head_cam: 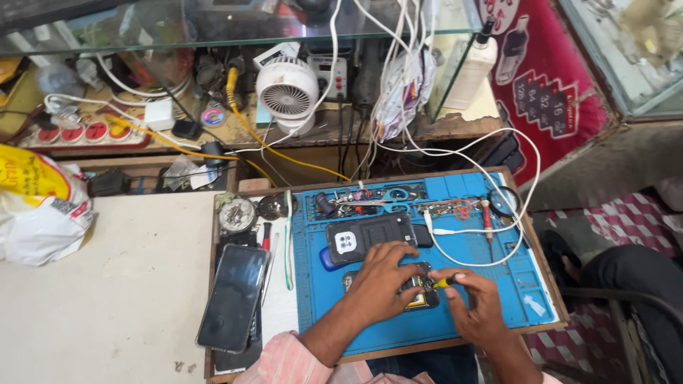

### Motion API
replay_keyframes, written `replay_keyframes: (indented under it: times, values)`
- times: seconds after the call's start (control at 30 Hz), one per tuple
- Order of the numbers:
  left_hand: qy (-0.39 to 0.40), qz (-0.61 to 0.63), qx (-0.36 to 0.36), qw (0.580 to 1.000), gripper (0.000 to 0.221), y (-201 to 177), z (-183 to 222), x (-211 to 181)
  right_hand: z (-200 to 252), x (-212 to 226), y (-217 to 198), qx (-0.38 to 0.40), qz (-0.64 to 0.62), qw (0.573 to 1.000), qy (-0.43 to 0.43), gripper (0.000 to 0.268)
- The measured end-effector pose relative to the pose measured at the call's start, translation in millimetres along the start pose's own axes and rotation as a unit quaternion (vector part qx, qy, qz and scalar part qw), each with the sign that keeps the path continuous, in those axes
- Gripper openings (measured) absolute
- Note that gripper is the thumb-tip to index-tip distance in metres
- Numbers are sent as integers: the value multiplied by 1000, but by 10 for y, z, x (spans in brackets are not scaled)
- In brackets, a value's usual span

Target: The person uses a screwdriver to remove screws from a disassembled smartphone on a blue mat, then picks up a second smartphone to interact with its touchscreen before returning to the first device to continue unscrewing components.

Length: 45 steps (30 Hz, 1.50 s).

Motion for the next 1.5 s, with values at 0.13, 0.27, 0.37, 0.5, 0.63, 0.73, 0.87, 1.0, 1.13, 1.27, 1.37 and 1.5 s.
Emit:
replay_keyframes:
  times: [0.13,0.27,0.37,0.5,0.63,0.73,0.87,1.0,1.13,1.27,1.37,1.5]
  values:
    - [0,-2,8,1000,29,0,-8,-19,-87,142,-16,-28,112,993,-19,53]
    - [-1,0,4,1000,30,31,3,-10,-61,135,31,17,80,997,-15,51]
    - [3,-4,5,1000,30,33,17,-7,-25,80,69,-6,121,992,-39,54]
    - [7,-2,2,1000,30,57,24,0,73,-70,16,-31,71,997,-4,56]
    - [14,16,10,1000,29,100,31,5,112,-111,-28,-62,10,998,-1,59]
    - [28,15,6,999,22,141,34,-15,101,-50,-59,-84,18,996,-9,61]
    - [38,7,-1,999,16,165,45,-14,44,18,-82,-110,27,994,11,59]
    - [33,6,1,999,13,184,41,6,-3,79,-93,-114,31,993,28,58]
    - [20,9,-11,1000,12,153,26,47,-26,125,-154,-130,45,990,30,57]
    - [0,-17,-57,998,13,35,14,117,-10,99,-216,-132,42,990,35,57]
    - [-41,-53,-96,993,14,-124,10,235,30,51,-212,-133,36,989,51,58]
    - [-104,-63,-143,982,15,-323,46,407,57,22,-173,-112,44,992,47,59]
Point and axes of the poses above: each hand's wrist, its own z-axis away from the middle knuckle, its own y-axis out of the palm, x = y × z, the point moved 6 cm from there along -z, towards the middle knuckle, and after that the axes turned 7 degrees about x, right-handed, at the moved point
